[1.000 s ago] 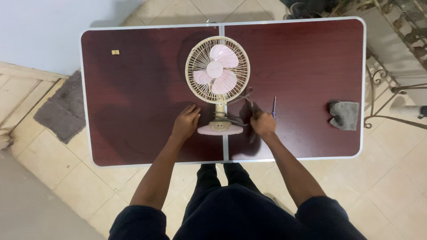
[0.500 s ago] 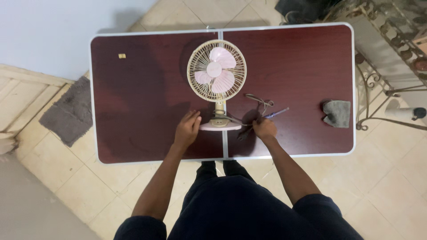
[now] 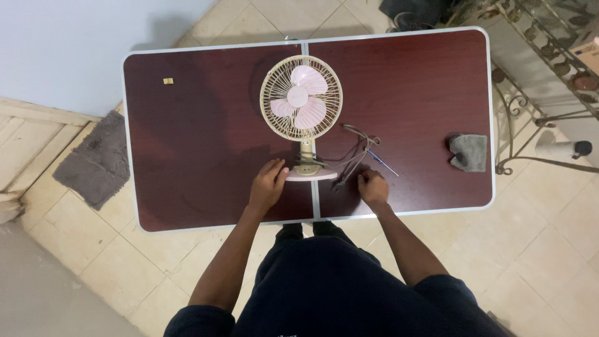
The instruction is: The person disassembles a small electric fan on a table. They remove a small yellow component from the base, then detach the power cord, and finally remove the front grille. The fan remains partially disassembled at the end of the clip.
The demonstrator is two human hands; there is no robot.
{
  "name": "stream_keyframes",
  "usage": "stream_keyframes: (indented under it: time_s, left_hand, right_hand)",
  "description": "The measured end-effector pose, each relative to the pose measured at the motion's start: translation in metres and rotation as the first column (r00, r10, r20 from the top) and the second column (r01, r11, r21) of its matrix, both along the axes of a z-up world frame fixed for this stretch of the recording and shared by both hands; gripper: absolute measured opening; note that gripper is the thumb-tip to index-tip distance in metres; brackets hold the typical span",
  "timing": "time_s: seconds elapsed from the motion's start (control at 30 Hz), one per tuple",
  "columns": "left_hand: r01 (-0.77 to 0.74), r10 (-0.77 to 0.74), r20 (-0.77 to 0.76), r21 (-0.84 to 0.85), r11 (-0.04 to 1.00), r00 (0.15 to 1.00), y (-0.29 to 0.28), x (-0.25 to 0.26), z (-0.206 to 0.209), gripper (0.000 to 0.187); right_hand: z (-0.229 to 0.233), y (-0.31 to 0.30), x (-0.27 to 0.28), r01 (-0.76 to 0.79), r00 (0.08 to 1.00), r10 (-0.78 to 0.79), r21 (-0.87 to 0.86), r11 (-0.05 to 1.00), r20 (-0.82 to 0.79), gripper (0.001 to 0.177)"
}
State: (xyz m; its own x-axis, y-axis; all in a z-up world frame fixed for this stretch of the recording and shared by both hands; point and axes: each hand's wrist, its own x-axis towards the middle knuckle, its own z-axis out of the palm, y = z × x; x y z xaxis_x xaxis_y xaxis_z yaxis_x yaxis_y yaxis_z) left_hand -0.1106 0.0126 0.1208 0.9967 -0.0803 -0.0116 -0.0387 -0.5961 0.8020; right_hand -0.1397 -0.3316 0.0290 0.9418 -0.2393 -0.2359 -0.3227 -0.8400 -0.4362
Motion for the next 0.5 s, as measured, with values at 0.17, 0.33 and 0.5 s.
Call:
stream_keyframes:
  time_s: [0.17,0.33,0.5]
  left_hand:
    - [-0.019,0.019,-0.009,-0.031,0.999,1.0,-0.002,0.0,0.001,0.035]
    - [-0.02,0.02,0.004,-0.025,0.999,1.0,-0.001,0.002,0.003,0.034]
    - [-0.027,0.028,0.016,-0.034,0.999,0.999,0.001,0.005,0.005,0.035]
  right_hand:
    - [-0.005,-0.02,-0.007,0.057,0.96,0.016,-0.249,0.967,0.281,0.037]
    - [-0.008,-0.037,0.013,0.046,0.978,-0.002,-0.204,0.978,0.209,0.041]
    - [-0.012,-0.036,0.025,0.015,0.999,-0.007,-0.144,0.989,0.053,0.037]
